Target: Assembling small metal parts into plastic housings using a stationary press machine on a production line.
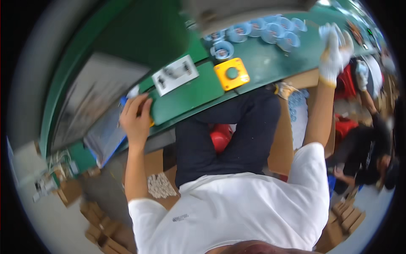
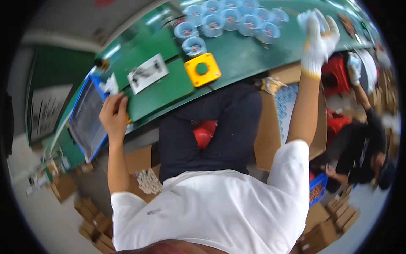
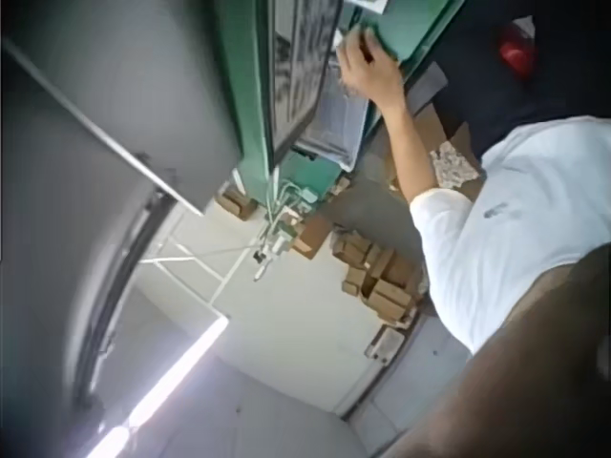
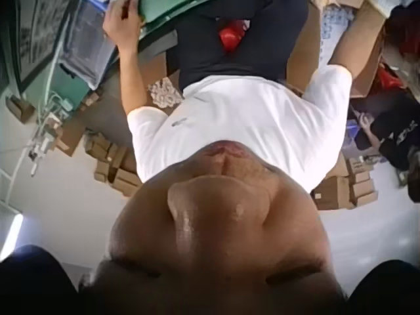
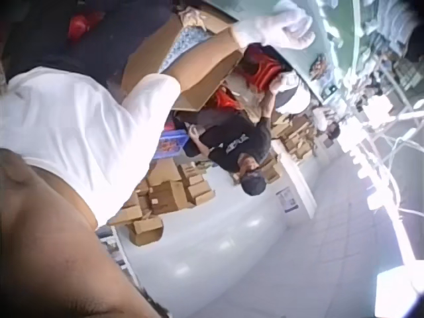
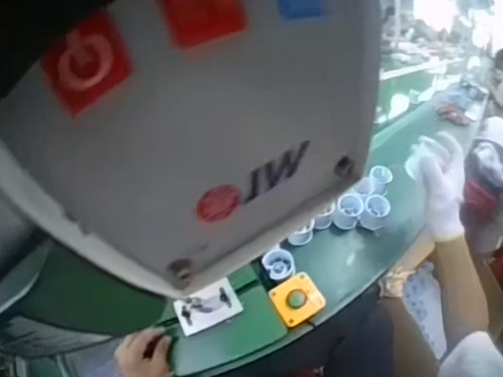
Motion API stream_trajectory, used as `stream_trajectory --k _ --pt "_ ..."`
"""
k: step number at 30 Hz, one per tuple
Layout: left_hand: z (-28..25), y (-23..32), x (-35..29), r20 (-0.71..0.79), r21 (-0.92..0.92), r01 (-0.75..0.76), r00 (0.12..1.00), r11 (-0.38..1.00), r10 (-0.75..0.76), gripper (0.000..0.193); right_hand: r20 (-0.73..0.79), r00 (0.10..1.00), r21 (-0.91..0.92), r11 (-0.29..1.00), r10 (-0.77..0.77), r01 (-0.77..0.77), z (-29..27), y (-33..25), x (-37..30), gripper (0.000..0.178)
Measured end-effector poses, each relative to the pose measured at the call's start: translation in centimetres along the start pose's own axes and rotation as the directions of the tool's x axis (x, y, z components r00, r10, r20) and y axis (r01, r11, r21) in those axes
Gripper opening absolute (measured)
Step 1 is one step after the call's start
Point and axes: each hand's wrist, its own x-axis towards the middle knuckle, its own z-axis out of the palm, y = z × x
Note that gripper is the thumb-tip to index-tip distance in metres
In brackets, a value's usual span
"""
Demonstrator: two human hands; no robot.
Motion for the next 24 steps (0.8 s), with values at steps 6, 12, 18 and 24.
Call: stream_trajectory --k 6,12,18,24 --pt "0.4 0.2 0.4 0.009 -0.046 -0.037 0.999 0.998 0.037 0.015 0.558 0.827 0.138 0.990 -0.072 -0.007 17.5 -7.3 -19.1 0.082" --pt "-0.1 0.4 0.0 0.000 -0.084 -0.047 0.999 0.995 0.047 0.014 0.681 0.731 -0.073 0.989 -0.043 0.126 24.9 -7.7 -21.5 0.070" --pt "-0.1 0.5 -0.4 -0.017 -0.154 -0.025 1.000 0.988 0.023 0.014 0.667 0.732 -0.160 0.934 -0.136 0.319 24.8 -8.7 -21.8 0.061" --pt "-0.2 0.7 -0.1 -0.041 -0.133 -0.062 0.998 0.989 0.057 0.016 0.679 0.733 -0.199 0.970 0.035 0.138 24.5 -7.7 -22.7 0.069"
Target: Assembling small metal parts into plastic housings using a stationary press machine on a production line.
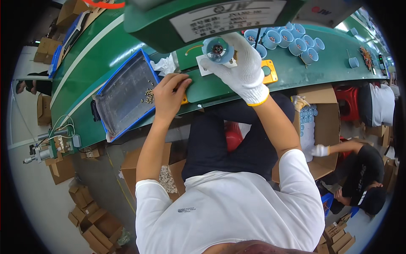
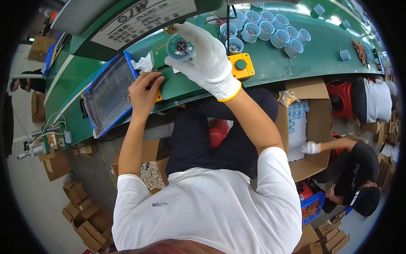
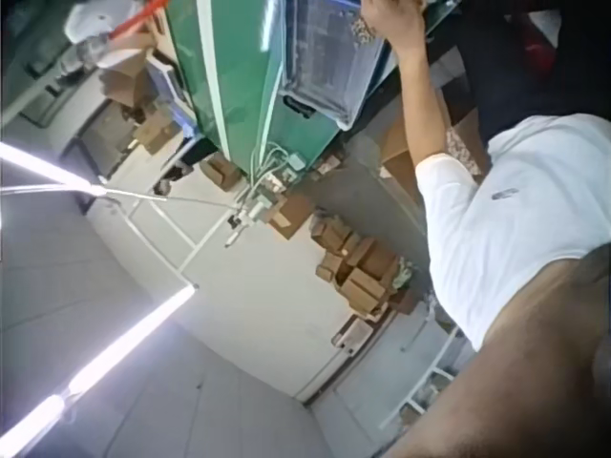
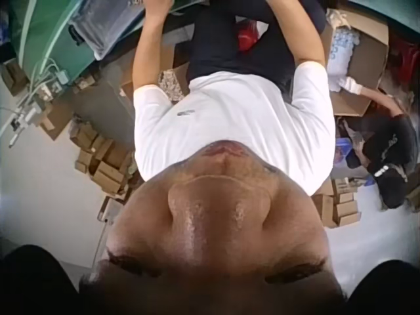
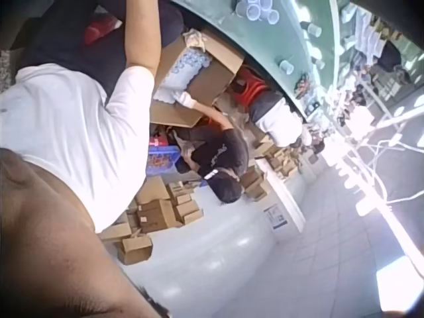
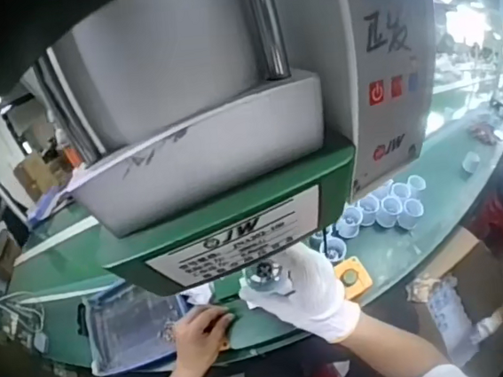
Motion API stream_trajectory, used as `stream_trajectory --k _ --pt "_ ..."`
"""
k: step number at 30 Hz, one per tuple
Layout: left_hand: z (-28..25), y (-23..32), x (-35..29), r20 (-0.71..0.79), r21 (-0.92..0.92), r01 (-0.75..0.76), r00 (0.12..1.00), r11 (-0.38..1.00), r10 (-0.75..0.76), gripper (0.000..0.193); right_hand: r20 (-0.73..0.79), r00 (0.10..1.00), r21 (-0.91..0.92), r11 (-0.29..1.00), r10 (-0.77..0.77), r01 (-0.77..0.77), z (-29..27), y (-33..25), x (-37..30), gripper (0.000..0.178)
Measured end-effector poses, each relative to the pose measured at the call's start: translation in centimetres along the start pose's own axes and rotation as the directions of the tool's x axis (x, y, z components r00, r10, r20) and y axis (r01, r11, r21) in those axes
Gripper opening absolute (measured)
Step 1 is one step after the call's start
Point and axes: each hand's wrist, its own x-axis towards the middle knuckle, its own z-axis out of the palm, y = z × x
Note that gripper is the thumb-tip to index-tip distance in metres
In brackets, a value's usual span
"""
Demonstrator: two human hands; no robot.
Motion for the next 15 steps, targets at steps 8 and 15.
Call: stream_trajectory --k 8,15 --pt "-1.3 -0.8 0.2 -0.012 0.040 -0.019 1.000 0.999 0.019 0.016 -0.042 0.987 -0.198 0.969 -0.157 0.146 1.0 -2.4 1.7 0.060" --pt "-0.6 -1.0 -0.9 -0.102 -0.038 -0.143 0.985 0.989 0.139 0.013 0.166 0.978 -0.326 0.943 0.129 -0.069 -0.8 -3.3 0.7 0.066"
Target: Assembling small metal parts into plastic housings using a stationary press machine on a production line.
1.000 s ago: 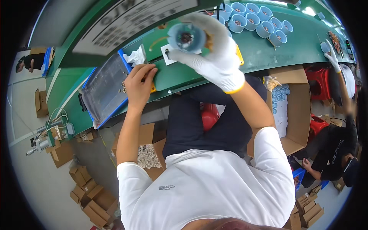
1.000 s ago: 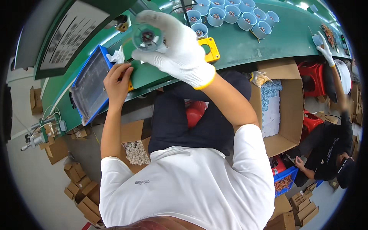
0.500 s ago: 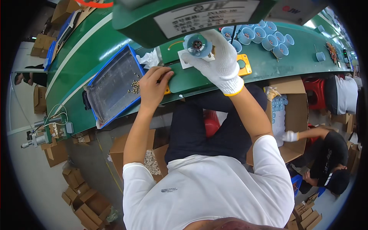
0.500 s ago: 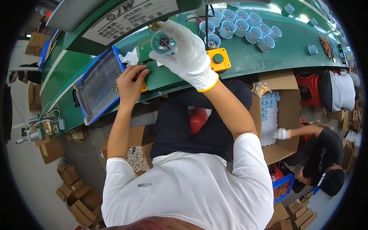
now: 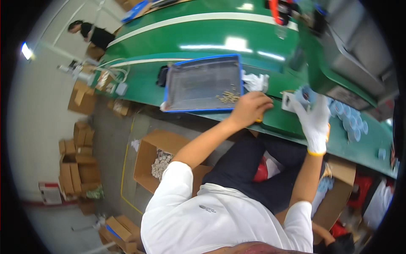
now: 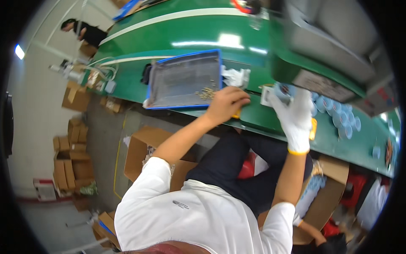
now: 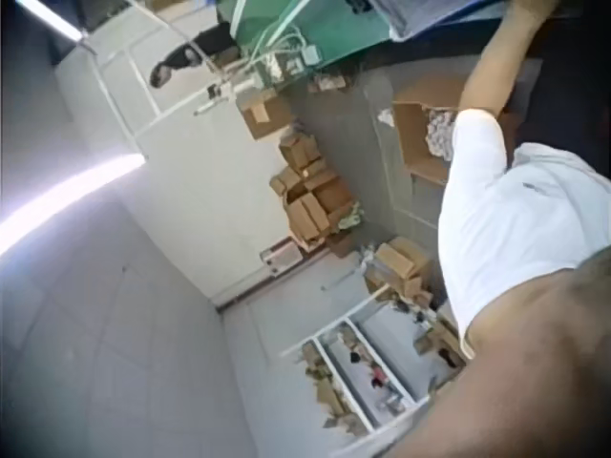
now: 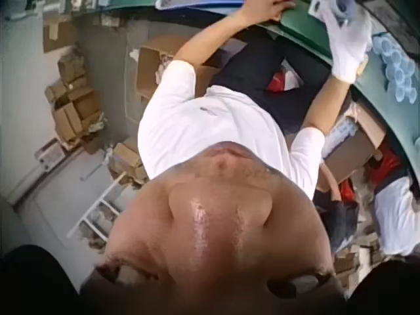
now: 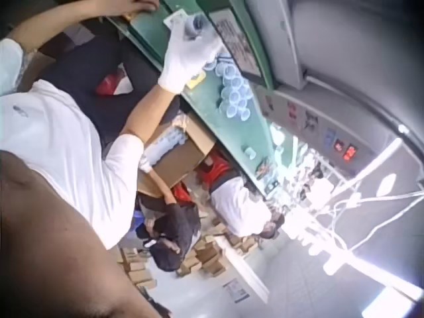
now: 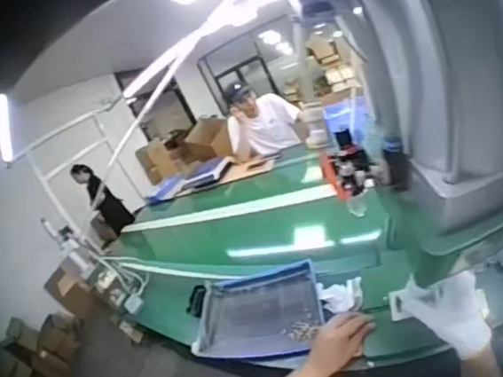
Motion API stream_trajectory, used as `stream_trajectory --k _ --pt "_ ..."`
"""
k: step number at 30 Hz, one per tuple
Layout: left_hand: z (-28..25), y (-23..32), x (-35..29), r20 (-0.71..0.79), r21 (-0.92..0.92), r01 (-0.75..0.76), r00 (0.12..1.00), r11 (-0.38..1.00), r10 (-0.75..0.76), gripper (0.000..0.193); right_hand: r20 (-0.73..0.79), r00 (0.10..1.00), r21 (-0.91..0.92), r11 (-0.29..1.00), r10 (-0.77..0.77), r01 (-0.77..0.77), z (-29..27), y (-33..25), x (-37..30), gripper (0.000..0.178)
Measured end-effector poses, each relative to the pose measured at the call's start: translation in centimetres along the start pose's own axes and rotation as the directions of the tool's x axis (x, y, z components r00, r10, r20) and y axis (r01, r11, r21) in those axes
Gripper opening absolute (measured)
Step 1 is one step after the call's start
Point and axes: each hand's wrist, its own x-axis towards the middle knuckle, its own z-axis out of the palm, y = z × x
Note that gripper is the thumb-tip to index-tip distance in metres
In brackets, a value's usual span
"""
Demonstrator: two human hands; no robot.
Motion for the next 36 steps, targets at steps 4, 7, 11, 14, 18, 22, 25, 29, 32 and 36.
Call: stream_trajectory --k 4,7,11,14,18,22,25,29,32,36 --pt "-1.1 0.2 -4.2 -0.151 0.120 -0.075 0.984 0.990 0.093 0.015 -0.396 0.917 -0.005 0.999 -0.046 0.048 -0.8 7.4 -6.2 0.041" --pt "-1.3 -0.5 -5.8 -0.161 0.204 -0.172 0.965 0.964 0.206 0.020 -0.279 0.882 -0.331 0.900 -0.380 0.283 -1.8 15.1 -10.1 0.030" --pt "-1.9 -0.5 -4.2 -0.079 0.274 -0.211 0.967 0.938 0.241 0.015 -0.242 0.926 -0.387 0.904 -0.290 0.182 -2.7 12.1 -7.8 0.017" --pt "-3.9 -0.8 -4.0 0.027 0.426 -0.221 0.972 0.877 0.232 0.016 -0.296 0.877 -0.353 0.896 -0.379 0.269 -0.8 12.9 -6.8 0.019" --pt "-4.2 0.1 -3.0 0.068 0.409 -0.221 0.975 0.885 0.213 0.014 -0.392 0.857 -0.288 0.930 -0.334 0.230 -0.4 11.0 -6.8 0.009" --pt "-3.3 0.7 -1.8 0.094 0.268 -0.099 0.993 0.958 0.077 0.011 -0.441 0.897 -0.028 1.000 -0.020 0.009 -1.8 10.1 -8.0 0.010" --pt "-2.3 0.0 -0.7 0.019 0.137 0.033 0.999 0.990 -0.036 0.007 -0.536 0.842 0.243 0.966 0.060 0.086 -2.2 7.3 -9.9 0.017" --pt "-0.4 -2.6 -1.7 -0.054 -0.024 0.213 0.975 0.977 -0.214 0.013 -0.179 0.815 0.471 0.679 -0.552 0.563 -9.0 -2.0 -9.2 0.029" --pt "0.5 -3.7 -1.5 -0.104 0.105 0.195 0.977 0.975 -0.184 0.019 -0.003 0.761 0.662 0.569 -0.649 0.488 -10.8 -4.2 -9.0 0.032" --pt "-0.4 -4.6 -1.4 0.003 0.004 0.496 0.869 0.869 -0.496 0.029 0.095 0.838 0.796 0.547 -0.537 0.260 -9.4 -3.2 -9.5 0.034"
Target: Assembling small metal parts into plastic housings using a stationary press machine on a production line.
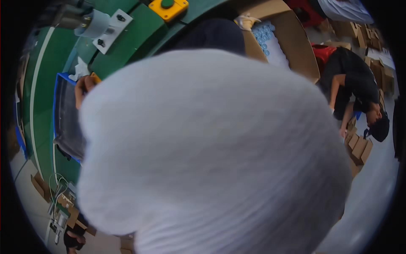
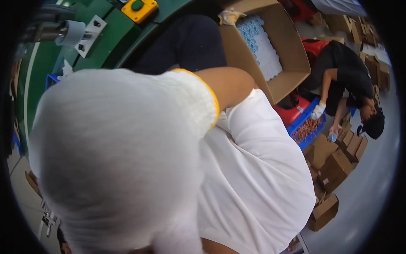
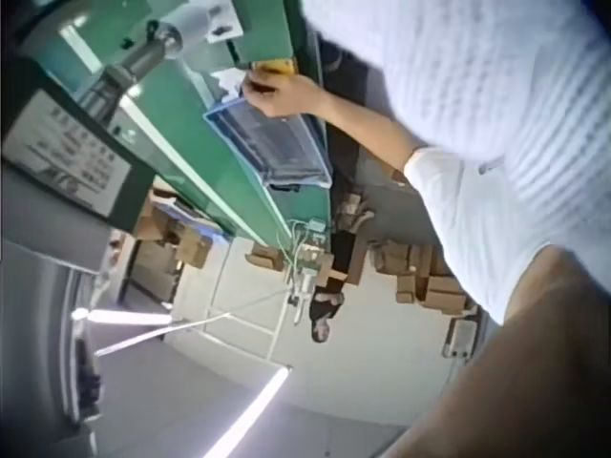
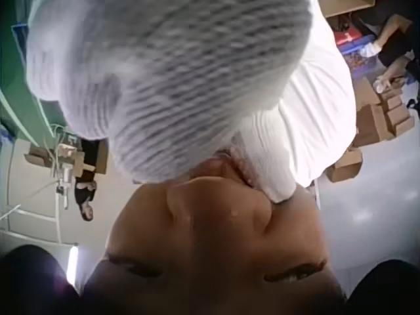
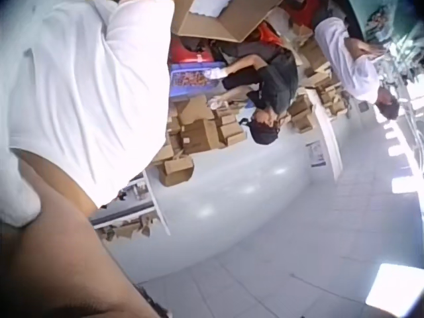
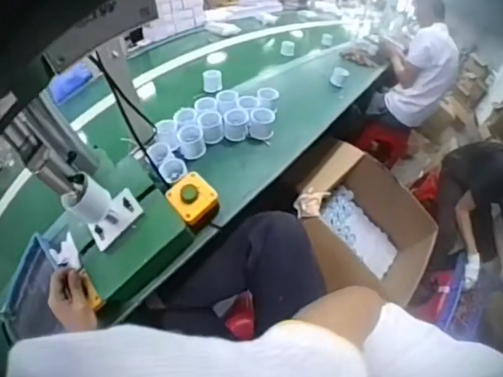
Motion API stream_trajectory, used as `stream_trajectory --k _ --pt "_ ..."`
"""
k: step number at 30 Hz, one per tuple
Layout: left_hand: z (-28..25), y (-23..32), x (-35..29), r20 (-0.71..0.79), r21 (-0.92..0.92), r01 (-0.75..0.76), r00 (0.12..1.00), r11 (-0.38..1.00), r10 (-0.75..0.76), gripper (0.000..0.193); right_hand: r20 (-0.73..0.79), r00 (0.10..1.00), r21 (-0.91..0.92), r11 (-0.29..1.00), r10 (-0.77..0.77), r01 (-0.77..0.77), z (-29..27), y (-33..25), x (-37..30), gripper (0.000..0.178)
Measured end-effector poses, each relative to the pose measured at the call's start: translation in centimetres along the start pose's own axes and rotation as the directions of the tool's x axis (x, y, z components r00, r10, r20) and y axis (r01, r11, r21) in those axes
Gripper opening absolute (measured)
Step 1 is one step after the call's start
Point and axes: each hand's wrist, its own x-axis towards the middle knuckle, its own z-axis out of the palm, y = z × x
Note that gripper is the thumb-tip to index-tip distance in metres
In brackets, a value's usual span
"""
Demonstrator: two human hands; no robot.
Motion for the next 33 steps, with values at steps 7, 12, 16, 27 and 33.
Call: stream_trajectory --k 7,12,16,27,33 --pt "1.5 0.2 -0.1 0.088 -0.117 -0.203 0.973 0.972 0.214 0.032 -0.080 0.989 0.119 0.987 0.122 -0.113 -0.2 0.5 -2.2 0.040" --pt "3.7 -0.1 -1.3 0.055 -0.162 -0.086 0.994 0.983 0.096 0.030 -0.144 0.967 0.184 0.965 0.212 -0.185 -0.8 0.7 -3.2 0.044" --pt "0.6 0.7 -0.6 -0.107 -0.033 -0.221 0.970 0.975 0.216 0.023 -0.288 0.932 0.445 0.892 0.220 -0.073 -1.5 4.3 -4.8 0.048" --pt "1.2 2.5 -0.8 -0.094 -0.001 -0.319 0.944 0.948 0.317 0.014 -0.755 0.643 -0.288 0.815 0.130 -0.503 -5.4 8.5 -3.8 0.024" --pt "1.2 5.0 -1.6 -0.099 -0.186 -0.252 0.966 0.950 0.237 0.016 -0.340 0.907 -0.897 0.376 -0.248 -0.233 -9.0 15.7 -6.1 0.018"
